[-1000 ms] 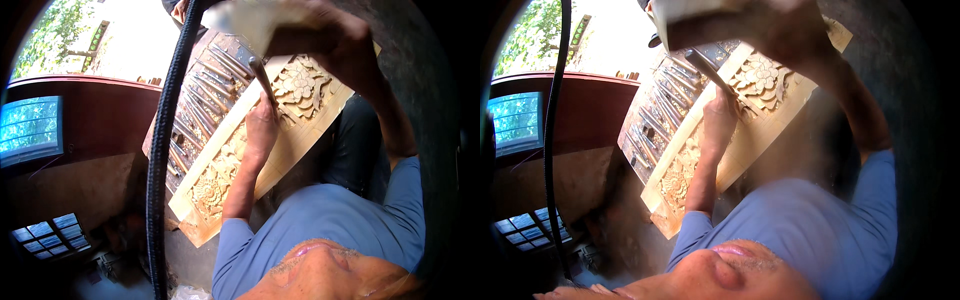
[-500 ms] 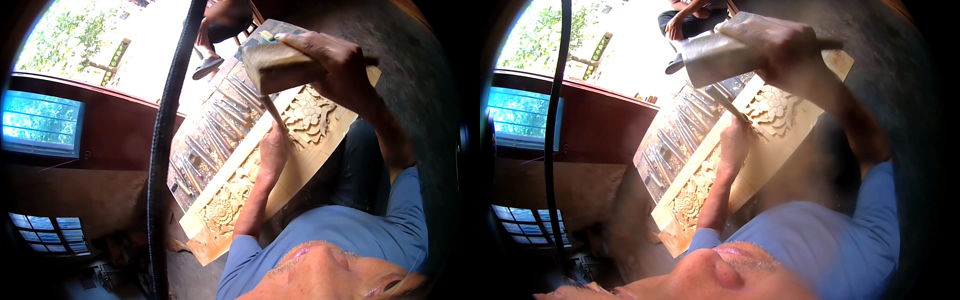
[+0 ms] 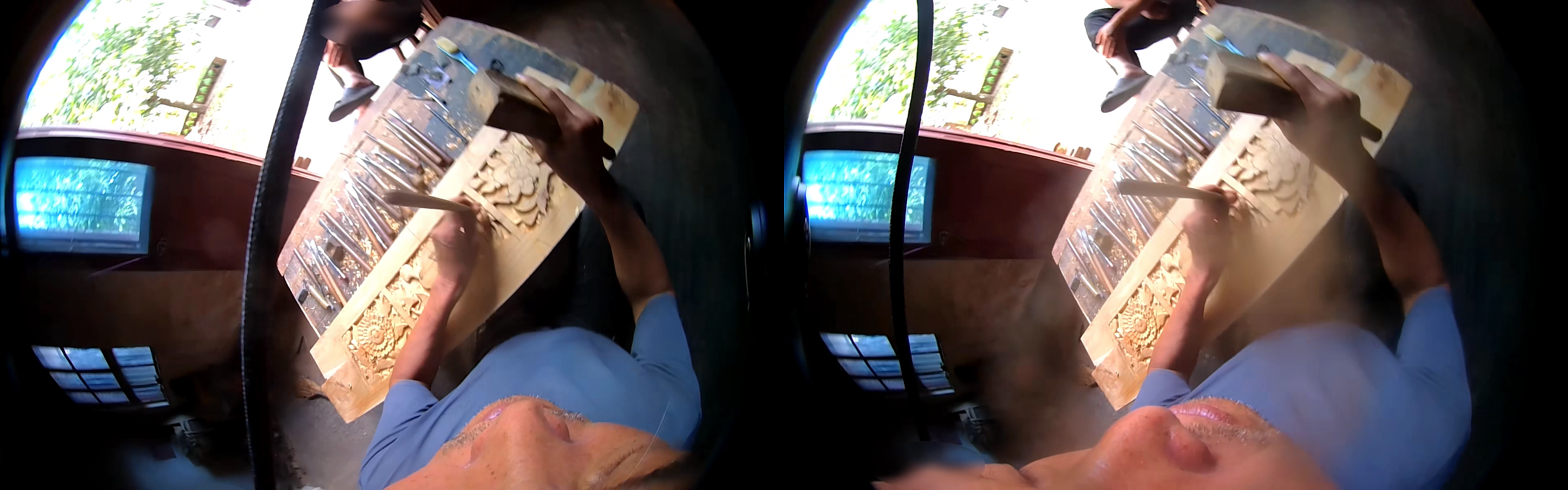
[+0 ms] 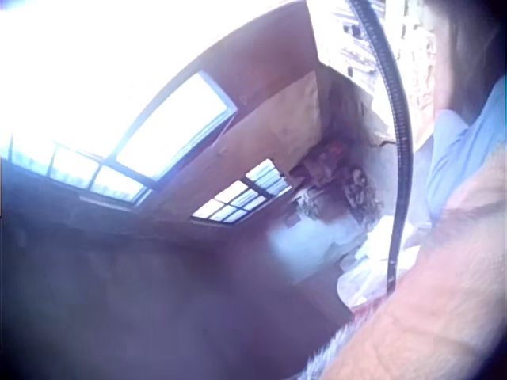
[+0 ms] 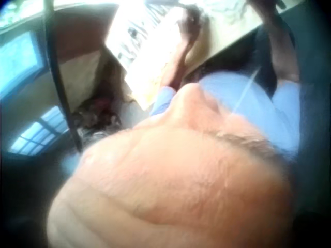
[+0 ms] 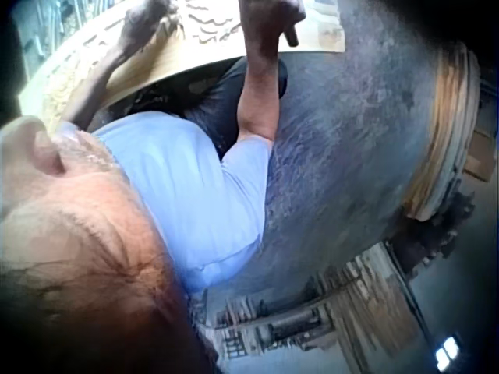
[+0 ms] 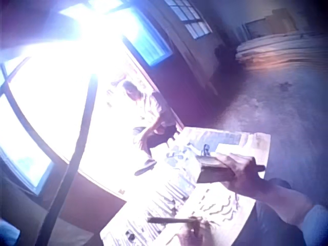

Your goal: The person carves a floral design into a rectangular wooden board using a chisel and a wooden mallet. They repeatedly position the chisel and strike it to remove wood shavings, gradually refining the relief pattern.

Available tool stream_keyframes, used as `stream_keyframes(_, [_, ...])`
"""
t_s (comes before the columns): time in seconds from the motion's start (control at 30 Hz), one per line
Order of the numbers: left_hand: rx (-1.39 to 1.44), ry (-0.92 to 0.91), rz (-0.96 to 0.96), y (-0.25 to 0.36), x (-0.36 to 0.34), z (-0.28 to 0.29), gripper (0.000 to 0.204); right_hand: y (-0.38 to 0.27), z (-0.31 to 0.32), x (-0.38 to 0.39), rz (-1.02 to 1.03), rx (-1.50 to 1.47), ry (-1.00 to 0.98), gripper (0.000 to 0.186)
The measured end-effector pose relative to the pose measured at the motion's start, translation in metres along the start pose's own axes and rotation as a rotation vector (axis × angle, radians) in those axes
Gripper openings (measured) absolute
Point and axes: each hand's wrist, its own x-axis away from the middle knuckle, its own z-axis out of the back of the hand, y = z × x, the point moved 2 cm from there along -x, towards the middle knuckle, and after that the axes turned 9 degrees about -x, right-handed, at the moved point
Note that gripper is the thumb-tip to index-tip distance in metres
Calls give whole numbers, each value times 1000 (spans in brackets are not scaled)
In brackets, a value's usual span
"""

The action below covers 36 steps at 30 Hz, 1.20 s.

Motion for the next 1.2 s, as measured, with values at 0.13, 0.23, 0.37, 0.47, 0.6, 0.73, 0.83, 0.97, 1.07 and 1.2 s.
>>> stream_keyframes(0.13, [73,46,255,-3,2,14,15,3,-8,9,16,-30,8,70])
stream_keyframes(0.23, [126,43,271,1,0,12,13,4,-8,9,30,-57,-8,66])
stream_keyframes(0.37, [166,54,313,4,0,10,15,1,-9,9,66,-54,-5,61])
stream_keyframes(0.47, [208,54,295,-3,2,4,15,5,-12,9,72,-44,-6,59])
stream_keyframes(0.6, [161,35,328,-2,1,4,12,-2,-9,5,67,-122,-75,68])
stream_keyframes(0.73, [8,-14,263,4,1,4,14,0,-3,7,29,-142,-94,69])
stream_keyframes(0.83, [-203,-28,47,1,3,8,16,4,-10,13,-2,-65,-91,68])
stream_keyframes(0.97, [-161,-15,64,0,1,5,17,9,-15,11,61,-9,-17,51])
stream_keyframes(1.07, [-181,-11,-4,1,1,1,16,11,-12,15,23,-46,-47,60])
stream_keyframes(1.2, [-219,-56,5,-7,4,2,13,3,-12,16,40,-25,-109,72])
